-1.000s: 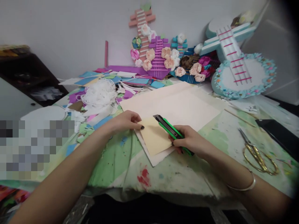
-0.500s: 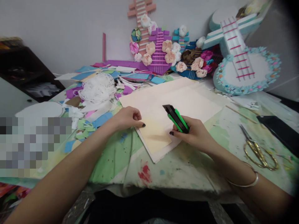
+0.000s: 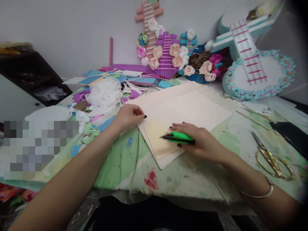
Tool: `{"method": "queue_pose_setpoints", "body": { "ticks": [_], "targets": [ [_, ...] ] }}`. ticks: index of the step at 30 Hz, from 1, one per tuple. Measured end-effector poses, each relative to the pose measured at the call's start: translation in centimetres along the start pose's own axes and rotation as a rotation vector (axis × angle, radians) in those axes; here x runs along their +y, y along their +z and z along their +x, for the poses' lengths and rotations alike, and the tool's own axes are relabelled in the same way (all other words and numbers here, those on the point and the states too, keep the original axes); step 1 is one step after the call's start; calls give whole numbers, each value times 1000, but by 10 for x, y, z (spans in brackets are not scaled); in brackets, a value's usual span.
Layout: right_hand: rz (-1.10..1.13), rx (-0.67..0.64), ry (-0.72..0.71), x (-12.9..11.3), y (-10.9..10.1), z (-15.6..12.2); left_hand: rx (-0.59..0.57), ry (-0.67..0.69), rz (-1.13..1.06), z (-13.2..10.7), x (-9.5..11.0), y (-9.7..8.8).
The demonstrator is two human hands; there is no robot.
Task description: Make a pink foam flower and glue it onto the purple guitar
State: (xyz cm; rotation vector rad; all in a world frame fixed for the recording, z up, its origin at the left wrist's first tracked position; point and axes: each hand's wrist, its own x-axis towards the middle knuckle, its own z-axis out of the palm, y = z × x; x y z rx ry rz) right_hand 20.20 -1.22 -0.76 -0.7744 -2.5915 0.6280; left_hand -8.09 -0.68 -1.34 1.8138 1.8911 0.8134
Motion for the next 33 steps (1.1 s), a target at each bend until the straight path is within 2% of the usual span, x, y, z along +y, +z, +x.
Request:
{"method": "queue_pose_setpoints", "body": {
  "ticks": [2, 5, 10, 15, 21, 25, 33],
  "targets": [
    [-24, 55, 124, 7, -5, 1, 26, 62, 21, 2, -3, 0],
    [-83, 60, 238, 17, -9, 3, -9, 91, 35, 5, -7, 4],
    [-112, 53, 256, 26, -8, 4, 72, 184, 245, 10, -18, 12],
    [-116, 81, 286, 25, -8, 4, 119, 267, 322, 15, -25, 18],
    [-188, 224, 384, 37, -14, 4, 111, 242, 323, 16, -23, 21],
    [-194, 224, 413, 43, -15, 3, 87, 214, 300, 16, -22, 19],
    [-238, 272, 401, 36, -14, 3, 91, 154, 317, 14, -17, 19]
  ]
}}
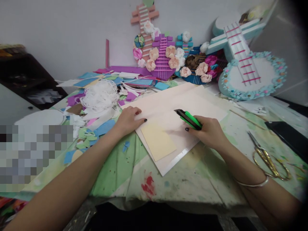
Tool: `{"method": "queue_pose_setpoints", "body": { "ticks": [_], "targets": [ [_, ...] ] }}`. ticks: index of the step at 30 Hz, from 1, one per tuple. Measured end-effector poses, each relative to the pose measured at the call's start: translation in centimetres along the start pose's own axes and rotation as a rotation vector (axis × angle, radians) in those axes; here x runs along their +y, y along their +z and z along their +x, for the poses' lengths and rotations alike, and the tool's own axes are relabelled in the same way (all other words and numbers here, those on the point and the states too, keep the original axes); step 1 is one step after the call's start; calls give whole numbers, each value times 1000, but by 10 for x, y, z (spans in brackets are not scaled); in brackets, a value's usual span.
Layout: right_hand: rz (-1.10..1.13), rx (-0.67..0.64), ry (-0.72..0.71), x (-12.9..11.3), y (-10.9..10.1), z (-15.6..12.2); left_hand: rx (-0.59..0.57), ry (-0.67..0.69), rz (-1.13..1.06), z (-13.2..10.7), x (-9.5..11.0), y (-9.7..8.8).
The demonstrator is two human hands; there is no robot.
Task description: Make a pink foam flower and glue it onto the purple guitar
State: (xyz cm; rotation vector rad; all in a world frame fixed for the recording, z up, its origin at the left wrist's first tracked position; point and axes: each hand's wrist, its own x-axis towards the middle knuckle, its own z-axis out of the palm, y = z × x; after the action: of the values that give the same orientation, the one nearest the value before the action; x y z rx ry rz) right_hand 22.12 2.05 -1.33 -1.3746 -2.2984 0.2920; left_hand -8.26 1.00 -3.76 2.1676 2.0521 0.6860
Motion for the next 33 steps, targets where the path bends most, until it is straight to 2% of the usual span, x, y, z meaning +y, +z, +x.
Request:
{"method": "queue_pose_setpoints", "body": {
  "ticks": [6, 19, 23, 33],
  "targets": [
    [-24, -45, 27, 0, 0, 1, -3, 30, 3, 0, 3, -2],
    [-47, -68, 37, 1, 0, 2, -140, 67, 133, -2, -6, 3],
    [-48, -91, 56, 1, -1, 3, -178, 41, 97, 1, -7, 3],
    [-44, -123, 50, 0, -3, 5, -75, 38, 146, 9, -22, 9]
  ]
}}
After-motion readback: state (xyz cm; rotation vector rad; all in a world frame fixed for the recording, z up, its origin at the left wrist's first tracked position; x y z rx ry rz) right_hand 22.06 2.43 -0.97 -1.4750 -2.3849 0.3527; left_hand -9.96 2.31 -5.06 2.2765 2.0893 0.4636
